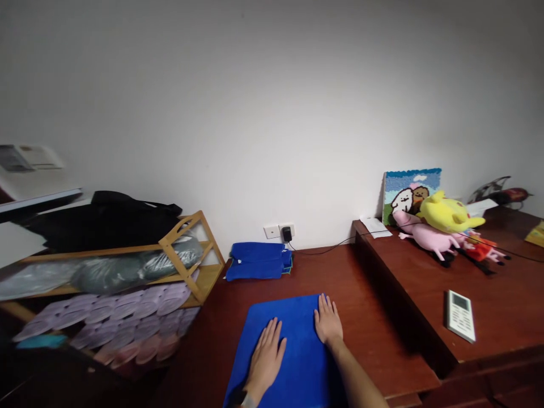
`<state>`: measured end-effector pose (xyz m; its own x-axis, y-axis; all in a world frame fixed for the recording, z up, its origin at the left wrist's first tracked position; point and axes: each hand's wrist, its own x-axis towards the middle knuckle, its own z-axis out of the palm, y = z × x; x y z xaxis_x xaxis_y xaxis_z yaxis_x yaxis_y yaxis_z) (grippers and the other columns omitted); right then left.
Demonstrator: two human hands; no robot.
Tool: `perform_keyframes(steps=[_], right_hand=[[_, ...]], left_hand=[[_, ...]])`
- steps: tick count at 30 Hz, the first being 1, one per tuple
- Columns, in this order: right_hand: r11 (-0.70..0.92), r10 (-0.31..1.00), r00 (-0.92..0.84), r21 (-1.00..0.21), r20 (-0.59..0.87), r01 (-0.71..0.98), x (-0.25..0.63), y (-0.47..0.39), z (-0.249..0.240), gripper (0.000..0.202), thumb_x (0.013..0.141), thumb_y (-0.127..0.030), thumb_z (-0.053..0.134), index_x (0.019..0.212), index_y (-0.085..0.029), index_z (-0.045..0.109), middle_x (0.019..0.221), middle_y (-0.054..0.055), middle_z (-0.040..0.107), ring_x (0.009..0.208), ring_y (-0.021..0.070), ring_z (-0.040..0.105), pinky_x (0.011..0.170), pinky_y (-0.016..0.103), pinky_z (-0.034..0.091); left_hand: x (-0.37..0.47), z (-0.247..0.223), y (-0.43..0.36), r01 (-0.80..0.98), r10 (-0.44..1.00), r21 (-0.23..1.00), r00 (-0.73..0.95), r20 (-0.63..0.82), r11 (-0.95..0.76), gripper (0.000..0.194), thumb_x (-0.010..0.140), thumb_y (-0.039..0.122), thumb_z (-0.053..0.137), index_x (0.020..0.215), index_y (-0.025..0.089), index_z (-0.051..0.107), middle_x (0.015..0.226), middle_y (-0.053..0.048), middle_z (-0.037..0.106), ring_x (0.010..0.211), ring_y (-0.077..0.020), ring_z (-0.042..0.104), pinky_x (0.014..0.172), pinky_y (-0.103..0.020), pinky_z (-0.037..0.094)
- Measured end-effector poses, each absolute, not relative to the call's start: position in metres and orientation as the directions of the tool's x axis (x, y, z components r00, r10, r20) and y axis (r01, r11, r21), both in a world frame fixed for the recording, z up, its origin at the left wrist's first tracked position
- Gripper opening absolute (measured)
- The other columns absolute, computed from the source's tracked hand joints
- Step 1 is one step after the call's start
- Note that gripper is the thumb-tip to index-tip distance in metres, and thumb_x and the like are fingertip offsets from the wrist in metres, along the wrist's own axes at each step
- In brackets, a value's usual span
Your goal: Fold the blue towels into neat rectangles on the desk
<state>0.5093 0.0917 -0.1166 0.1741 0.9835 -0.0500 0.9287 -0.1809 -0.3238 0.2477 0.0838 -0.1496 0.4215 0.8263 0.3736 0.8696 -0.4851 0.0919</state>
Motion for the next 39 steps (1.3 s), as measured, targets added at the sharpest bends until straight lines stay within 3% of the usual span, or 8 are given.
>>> perform_keyframes(steps=[4,8,15,21,30,35,39], right_hand=[[-0.175,0.985,0.165,-0.306,-0.058,0.936,0.509,0.091,-0.115,0.068,0.104,-0.040,0.017,0.164,-0.009,0.020,0.172,0.005,0.016,0.161,0.0212,0.011,0.131,0.041,0.009],[-0.163,0.987,0.151,-0.294,-0.061,0.942,0.511,0.091,-0.117,0.068,0.103,-0.039,0.018,0.164,-0.010,0.021,0.172,0.004,0.017,0.161,0.0211,0.011,0.131,0.041,0.008],[-0.179,0.984,0.169,-0.293,-0.059,0.939,0.510,0.091,-0.117,0.068,0.104,-0.042,0.014,0.165,-0.011,0.019,0.172,0.003,0.017,0.160,0.0199,0.013,0.131,0.041,0.009],[-0.191,0.981,0.186,-0.291,-0.047,0.938,0.510,0.090,-0.120,0.068,0.104,-0.043,0.017,0.165,-0.012,0.020,0.172,0.003,0.020,0.160,0.0197,0.014,0.131,0.040,0.010],[-0.213,0.977,0.200,-0.291,-0.074,0.933,0.508,0.090,-0.115,0.069,0.104,-0.042,0.015,0.165,-0.011,0.018,0.172,0.003,0.017,0.160,0.0186,0.012,0.131,0.039,0.007],[-0.214,0.977,0.197,-0.284,-0.087,0.935,0.508,0.091,-0.112,0.069,0.104,-0.041,0.015,0.165,-0.010,0.017,0.173,0.003,0.015,0.161,0.0189,0.011,0.131,0.040,0.008],[-0.204,0.979,0.191,-0.299,-0.071,0.932,0.508,0.091,-0.113,0.068,0.104,-0.040,0.017,0.165,-0.009,0.017,0.172,0.004,0.016,0.160,0.0196,0.012,0.131,0.040,0.008]], left_hand=[[0.327,-0.134,0.110,0.797,0.795,0.145,0.532,0.291,-0.586,0.058,0.108,0.045,0.029,0.161,0.021,0.036,0.166,-0.008,0.039,0.153,-0.0241,0.037,0.126,-0.047,0.036],[0.363,-0.135,0.129,0.796,0.810,0.174,0.541,0.224,-0.580,0.060,0.108,0.048,0.027,0.161,0.022,0.036,0.167,-0.008,0.037,0.155,-0.0240,0.034,0.127,-0.047,0.032],[0.271,-0.139,0.158,0.901,0.911,0.159,0.382,0.155,-0.404,0.065,0.107,0.054,0.024,0.162,0.020,0.034,0.169,-0.009,0.031,0.157,-0.0267,0.029,0.128,-0.052,0.027],[0.180,-0.142,0.172,0.952,0.954,0.124,0.264,0.140,-0.281,0.067,0.107,0.053,0.022,0.162,0.018,0.034,0.169,-0.008,0.031,0.157,-0.0264,0.028,0.128,-0.049,0.028],[0.181,-0.143,0.170,0.954,0.958,0.131,0.250,0.144,-0.269,0.072,0.106,0.057,0.020,0.163,0.015,0.031,0.170,-0.010,0.029,0.158,-0.0270,0.026,0.129,-0.048,0.027],[0.178,-0.134,0.171,0.959,0.956,0.065,0.267,0.123,-0.277,0.070,0.105,0.056,0.022,0.162,0.017,0.034,0.169,-0.010,0.031,0.157,-0.0275,0.027,0.129,-0.051,0.025],[0.197,-0.125,0.170,0.955,0.936,0.045,0.276,0.217,-0.292,0.066,0.106,0.051,0.024,0.160,0.017,0.038,0.166,-0.011,0.037,0.156,-0.0263,0.032,0.129,-0.050,0.025]])
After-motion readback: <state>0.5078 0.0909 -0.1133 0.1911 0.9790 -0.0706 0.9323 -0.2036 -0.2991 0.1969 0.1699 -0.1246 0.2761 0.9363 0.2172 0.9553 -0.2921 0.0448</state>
